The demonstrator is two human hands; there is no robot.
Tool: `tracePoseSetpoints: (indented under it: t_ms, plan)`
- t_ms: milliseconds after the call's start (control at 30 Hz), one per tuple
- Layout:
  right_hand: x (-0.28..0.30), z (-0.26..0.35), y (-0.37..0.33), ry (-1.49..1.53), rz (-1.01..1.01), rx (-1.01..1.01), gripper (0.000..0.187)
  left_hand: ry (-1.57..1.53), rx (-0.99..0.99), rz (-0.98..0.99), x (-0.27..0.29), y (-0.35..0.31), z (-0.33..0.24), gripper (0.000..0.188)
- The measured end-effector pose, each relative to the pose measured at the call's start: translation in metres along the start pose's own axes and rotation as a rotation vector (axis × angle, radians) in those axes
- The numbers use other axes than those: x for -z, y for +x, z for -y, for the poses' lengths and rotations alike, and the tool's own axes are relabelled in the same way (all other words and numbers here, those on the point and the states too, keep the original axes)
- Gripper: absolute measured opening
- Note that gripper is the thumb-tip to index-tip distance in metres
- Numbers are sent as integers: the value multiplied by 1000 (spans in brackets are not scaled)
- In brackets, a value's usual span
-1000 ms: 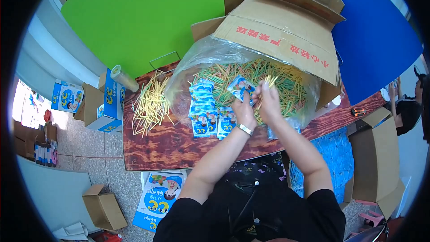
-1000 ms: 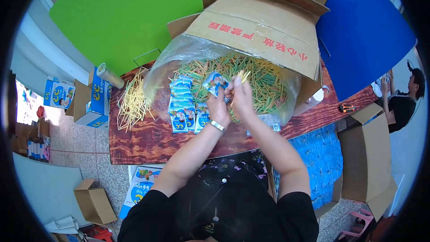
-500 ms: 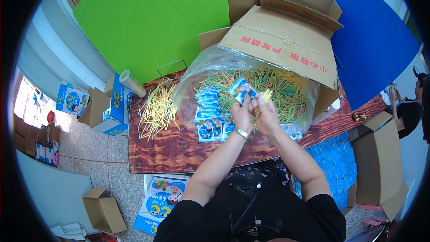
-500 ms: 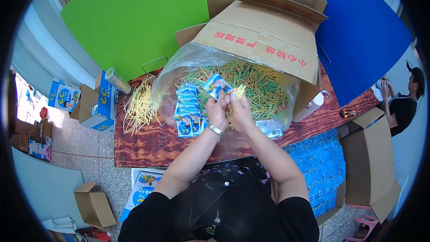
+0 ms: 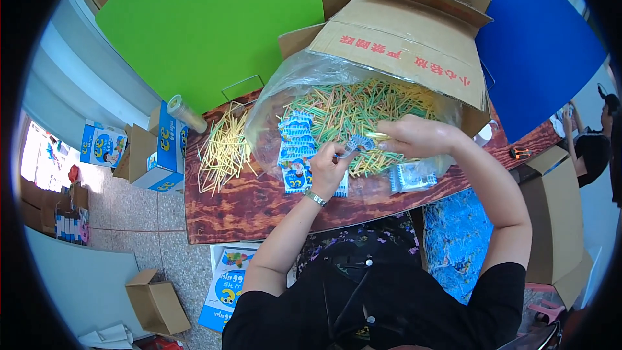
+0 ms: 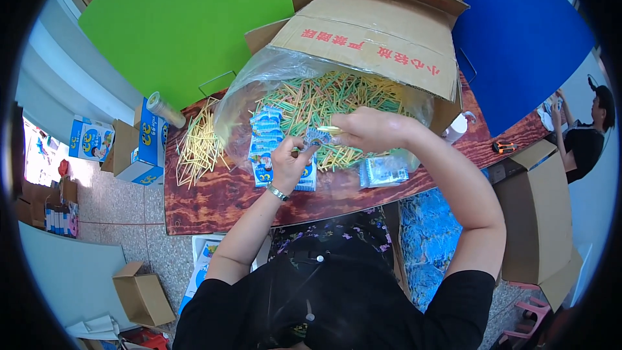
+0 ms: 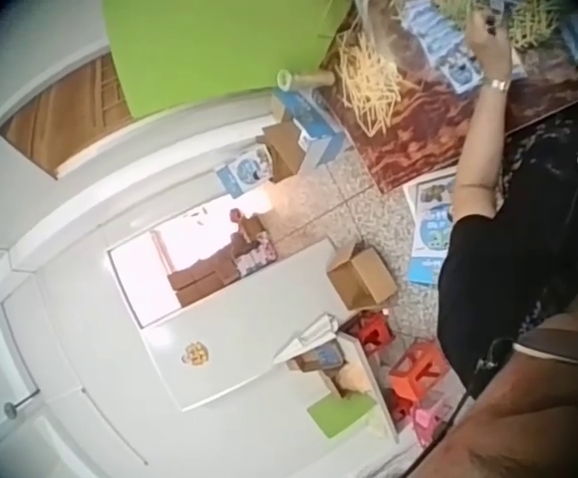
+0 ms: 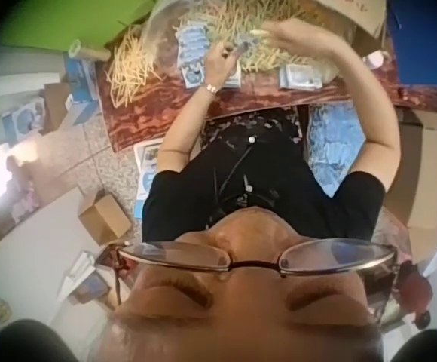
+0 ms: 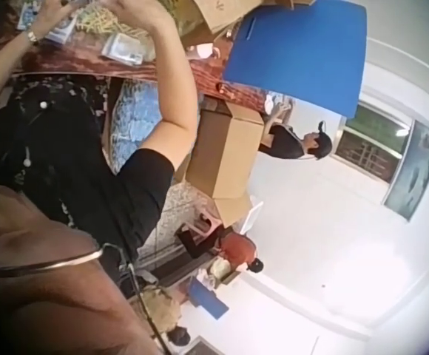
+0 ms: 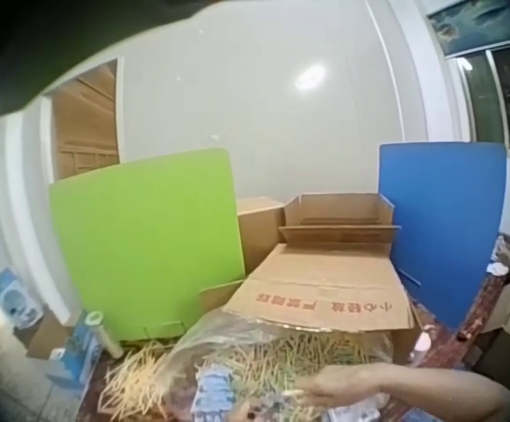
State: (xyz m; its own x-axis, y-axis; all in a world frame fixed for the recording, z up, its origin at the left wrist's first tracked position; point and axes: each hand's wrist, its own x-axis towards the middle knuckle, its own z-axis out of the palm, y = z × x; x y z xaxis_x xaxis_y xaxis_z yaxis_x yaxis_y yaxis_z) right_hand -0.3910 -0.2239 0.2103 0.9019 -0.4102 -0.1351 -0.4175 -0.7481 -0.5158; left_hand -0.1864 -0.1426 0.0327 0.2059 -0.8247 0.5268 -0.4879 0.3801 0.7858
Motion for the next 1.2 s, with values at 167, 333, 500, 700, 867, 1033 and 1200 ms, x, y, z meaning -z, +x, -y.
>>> tracePoseSetpoints:
  t_ms: [167,333,500,700,867,1033,1200]
  plan:
    - [9,9,14,-175,244,-75,26,118,-86,-33,3,1,-10,24]
    - [6,2,31,-303,389,-148,28,249,-261,-49,5,4,-18,21]
    - [9,17,47,-412,555,-314,30,289,-327,-39,5,6,-23,23]
    - [17,52,55,-678,435,-253,21,214,-295,-28,-2,7,-25,26]
    - [27,48,54,-646,308,-191,34,159,-288,-33,-7,8,-18,30]
    - [17,20,42,-532,-78,-61,31,-20,32,78,-11,9,-5,32]
    - [-28,-22,38,-134,-435,105,21,-212,15,38,-6,17,-20,26]
